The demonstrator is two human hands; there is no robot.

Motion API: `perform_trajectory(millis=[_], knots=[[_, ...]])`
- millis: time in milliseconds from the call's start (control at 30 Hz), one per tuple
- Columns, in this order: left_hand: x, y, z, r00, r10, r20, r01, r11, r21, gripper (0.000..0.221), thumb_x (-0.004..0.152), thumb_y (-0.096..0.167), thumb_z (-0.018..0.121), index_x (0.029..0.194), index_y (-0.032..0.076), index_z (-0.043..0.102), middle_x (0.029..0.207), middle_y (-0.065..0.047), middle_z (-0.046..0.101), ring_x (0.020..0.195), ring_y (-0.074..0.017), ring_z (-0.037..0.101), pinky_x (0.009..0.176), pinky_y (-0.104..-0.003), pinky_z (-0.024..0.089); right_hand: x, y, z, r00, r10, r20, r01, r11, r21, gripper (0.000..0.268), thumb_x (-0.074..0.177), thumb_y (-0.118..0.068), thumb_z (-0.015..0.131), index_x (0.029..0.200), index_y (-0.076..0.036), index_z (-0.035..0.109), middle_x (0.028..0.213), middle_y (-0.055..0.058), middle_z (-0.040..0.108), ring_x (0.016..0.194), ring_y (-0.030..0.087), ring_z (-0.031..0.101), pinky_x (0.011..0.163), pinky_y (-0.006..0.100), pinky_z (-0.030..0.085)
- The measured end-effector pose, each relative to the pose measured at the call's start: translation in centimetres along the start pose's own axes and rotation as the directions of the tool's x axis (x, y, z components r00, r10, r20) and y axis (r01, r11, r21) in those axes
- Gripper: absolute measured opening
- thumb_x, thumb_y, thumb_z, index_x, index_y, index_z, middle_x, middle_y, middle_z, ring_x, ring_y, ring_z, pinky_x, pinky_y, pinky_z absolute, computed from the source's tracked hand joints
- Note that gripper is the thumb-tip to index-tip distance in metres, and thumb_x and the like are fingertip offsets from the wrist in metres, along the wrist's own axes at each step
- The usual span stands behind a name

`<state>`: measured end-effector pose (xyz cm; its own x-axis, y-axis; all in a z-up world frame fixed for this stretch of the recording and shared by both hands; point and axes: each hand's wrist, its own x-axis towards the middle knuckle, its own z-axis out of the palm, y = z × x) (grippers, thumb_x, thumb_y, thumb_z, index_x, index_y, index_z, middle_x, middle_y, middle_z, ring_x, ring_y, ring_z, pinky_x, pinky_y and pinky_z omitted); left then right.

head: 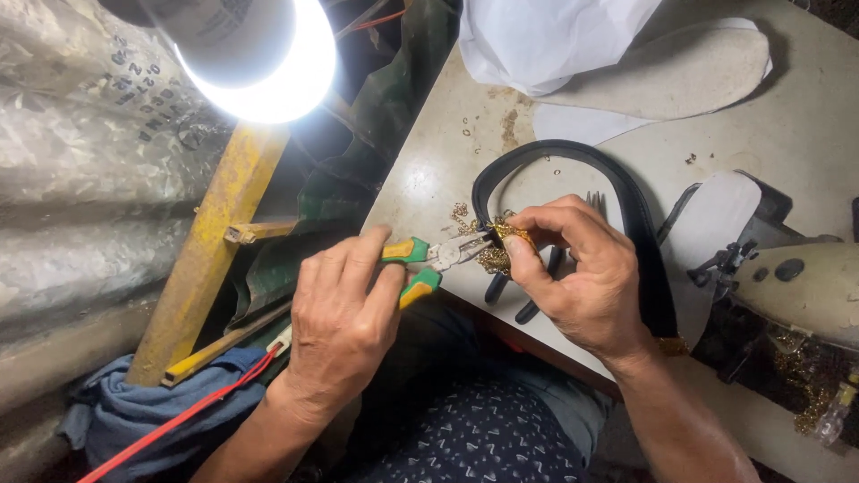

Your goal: Attaching a decorative gold chain to a black leather belt using pliers at a repair bench.

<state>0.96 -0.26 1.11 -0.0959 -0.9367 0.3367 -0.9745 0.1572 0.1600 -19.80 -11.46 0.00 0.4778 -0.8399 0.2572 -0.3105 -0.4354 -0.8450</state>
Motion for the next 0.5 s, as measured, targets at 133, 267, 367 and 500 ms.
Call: perform_trajectory(millis=[133,267,367,500], knots=[[0.6,-0.1,-0.4,0.988,0.114,-0.107,-0.088,0.971,0.222,0.032,0.111,0.026,0.052,0.088,0.008,0.062,0.129,-0.017,0.068,0.118,-0.0351,0.066,0.088,-0.044,0.047,0.2,-0.2,-0.6,0.998,-0.040,0.043,0.041,0.999,-0.020,0.010,0.092,0.003,0.071,0.101,-0.001,0.070,0.093,0.009,0.070,0.082,0.017,0.065,0.078,0.027,0.054],[1.1,0.2,-0.7,0.985,0.143,-0.100,-0.102,0.936,0.336,0.017,0.109,0.012,0.059,0.102,0.010,0.075,0.133,-0.014,0.068,0.124,-0.0336,0.065,0.099,-0.044,0.048,0.1,-0.2,-0.9,0.989,-0.125,0.075,0.130,0.990,-0.061,0.009,0.093,0.002,0.071,0.102,0.002,0.069,0.093,0.011,0.070,0.080,0.019,0.066,0.075,0.028,0.055],[1.2,0.4,-0.7,0.981,0.156,-0.115,-0.106,0.928,0.357,0.018,0.108,0.009,0.062,0.095,0.011,0.074,0.133,-0.014,0.069,0.123,-0.0349,0.066,0.103,-0.048,0.046,0.0,-0.5,-1.1,0.973,-0.214,0.083,0.224,0.964,-0.144,0.010,0.094,0.002,0.072,0.103,0.000,0.068,0.093,0.010,0.069,0.078,0.019,0.066,0.075,0.029,0.054],[1.2,0.5,-0.8,0.981,0.165,-0.104,-0.115,0.921,0.372,0.018,0.108,0.010,0.063,0.094,0.011,0.074,0.133,-0.013,0.068,0.118,-0.0331,0.067,0.102,-0.049,0.046,0.2,-0.9,-1.2,0.936,-0.331,0.120,0.352,0.895,-0.274,0.006,0.096,0.001,0.069,0.102,0.000,0.068,0.092,0.010,0.069,0.078,0.022,0.066,0.074,0.033,0.055]])
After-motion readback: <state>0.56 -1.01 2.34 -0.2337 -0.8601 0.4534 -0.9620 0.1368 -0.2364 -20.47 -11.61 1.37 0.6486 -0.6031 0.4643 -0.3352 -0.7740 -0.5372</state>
